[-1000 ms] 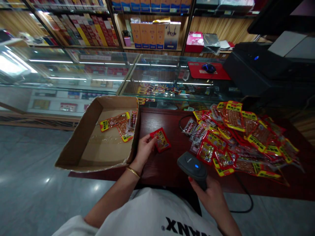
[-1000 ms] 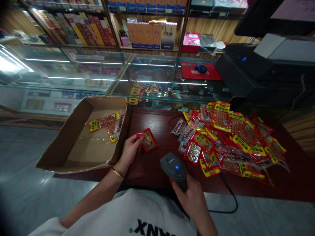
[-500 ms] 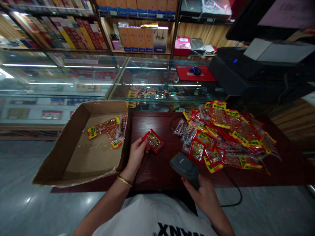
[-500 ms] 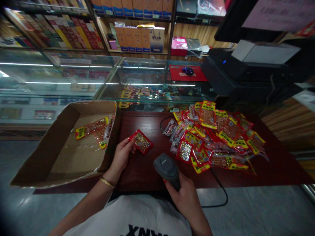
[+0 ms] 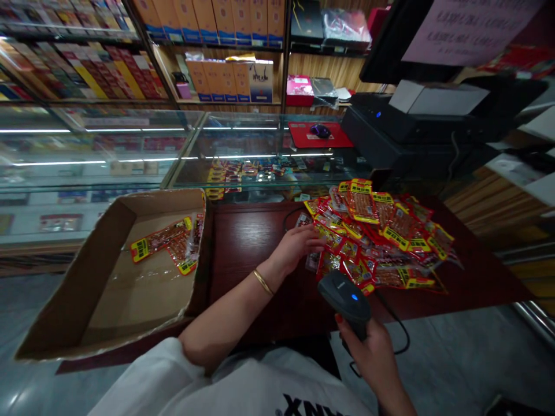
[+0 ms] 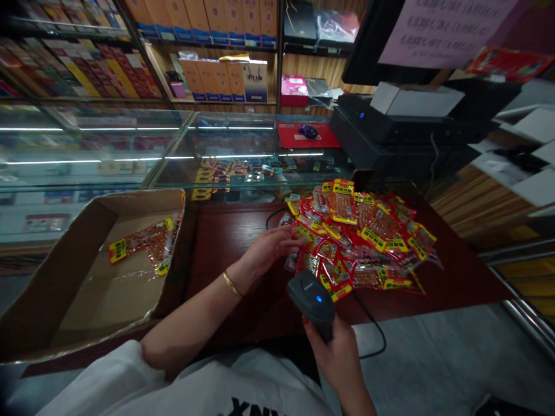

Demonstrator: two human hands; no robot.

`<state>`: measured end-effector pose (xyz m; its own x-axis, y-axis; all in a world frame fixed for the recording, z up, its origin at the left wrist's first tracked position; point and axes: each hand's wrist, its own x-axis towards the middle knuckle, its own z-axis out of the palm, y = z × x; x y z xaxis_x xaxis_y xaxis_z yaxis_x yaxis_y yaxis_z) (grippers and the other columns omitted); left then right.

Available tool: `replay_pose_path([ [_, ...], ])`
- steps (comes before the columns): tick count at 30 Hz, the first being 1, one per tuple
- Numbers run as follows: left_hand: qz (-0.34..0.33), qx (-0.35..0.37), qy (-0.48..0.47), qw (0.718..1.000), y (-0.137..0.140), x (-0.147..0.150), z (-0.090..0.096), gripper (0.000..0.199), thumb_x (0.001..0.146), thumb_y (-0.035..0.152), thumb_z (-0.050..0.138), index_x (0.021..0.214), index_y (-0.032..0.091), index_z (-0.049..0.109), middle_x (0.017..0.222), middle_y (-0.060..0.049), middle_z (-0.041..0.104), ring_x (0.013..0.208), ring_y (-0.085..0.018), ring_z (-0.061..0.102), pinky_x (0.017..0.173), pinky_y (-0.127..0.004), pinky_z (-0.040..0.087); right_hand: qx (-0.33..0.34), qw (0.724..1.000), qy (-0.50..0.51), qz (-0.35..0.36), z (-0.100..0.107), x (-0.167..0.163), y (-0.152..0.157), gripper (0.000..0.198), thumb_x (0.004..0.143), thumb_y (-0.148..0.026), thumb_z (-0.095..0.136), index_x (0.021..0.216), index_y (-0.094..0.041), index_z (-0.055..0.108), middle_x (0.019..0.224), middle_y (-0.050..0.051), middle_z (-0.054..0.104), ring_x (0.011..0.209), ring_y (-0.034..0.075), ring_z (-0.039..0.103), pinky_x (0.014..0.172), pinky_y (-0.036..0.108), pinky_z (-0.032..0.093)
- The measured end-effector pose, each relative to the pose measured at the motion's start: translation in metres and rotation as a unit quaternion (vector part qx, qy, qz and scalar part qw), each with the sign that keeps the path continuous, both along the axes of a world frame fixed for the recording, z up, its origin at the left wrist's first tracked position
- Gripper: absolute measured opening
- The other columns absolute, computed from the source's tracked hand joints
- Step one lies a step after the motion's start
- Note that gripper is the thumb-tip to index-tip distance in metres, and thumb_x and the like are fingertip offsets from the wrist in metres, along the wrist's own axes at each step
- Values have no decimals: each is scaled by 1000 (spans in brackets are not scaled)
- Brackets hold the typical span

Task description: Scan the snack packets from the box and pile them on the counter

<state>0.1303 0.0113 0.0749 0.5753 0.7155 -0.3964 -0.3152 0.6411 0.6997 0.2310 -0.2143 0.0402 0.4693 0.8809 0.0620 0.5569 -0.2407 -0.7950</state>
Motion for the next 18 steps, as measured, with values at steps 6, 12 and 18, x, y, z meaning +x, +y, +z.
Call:
replay_pose_path([
  [6,14,188,110,976,-36,-113,46,34,84,29,72,116,18,74,107,-11,77,86,-19,73,77,-29,57,-28,1000,2,6,-23,11,7,53,82,-70,66,86,-19,80,68,8,79,59,27,74,57,32,60],
  [12,130,398,445,792,30,-280,69,40,84,44,69,113,18,75,108,-11,77,92,-23,72,84,-34,56,-36,996,-35,80,-26,3,35,56,80,-75,62,74,-21,79,73,13,81,68,32,78,61,37,61],
  [18,-86,354,726,583,109,-366,21,60,69,35,79,124,12,69,117,-20,75,107,-35,70,89,-37,51,-1,995,-41,95,-9,-25,40,54,83,-73,61,81,-22,80,70,10,80,68,31,78,71,36,62],
])
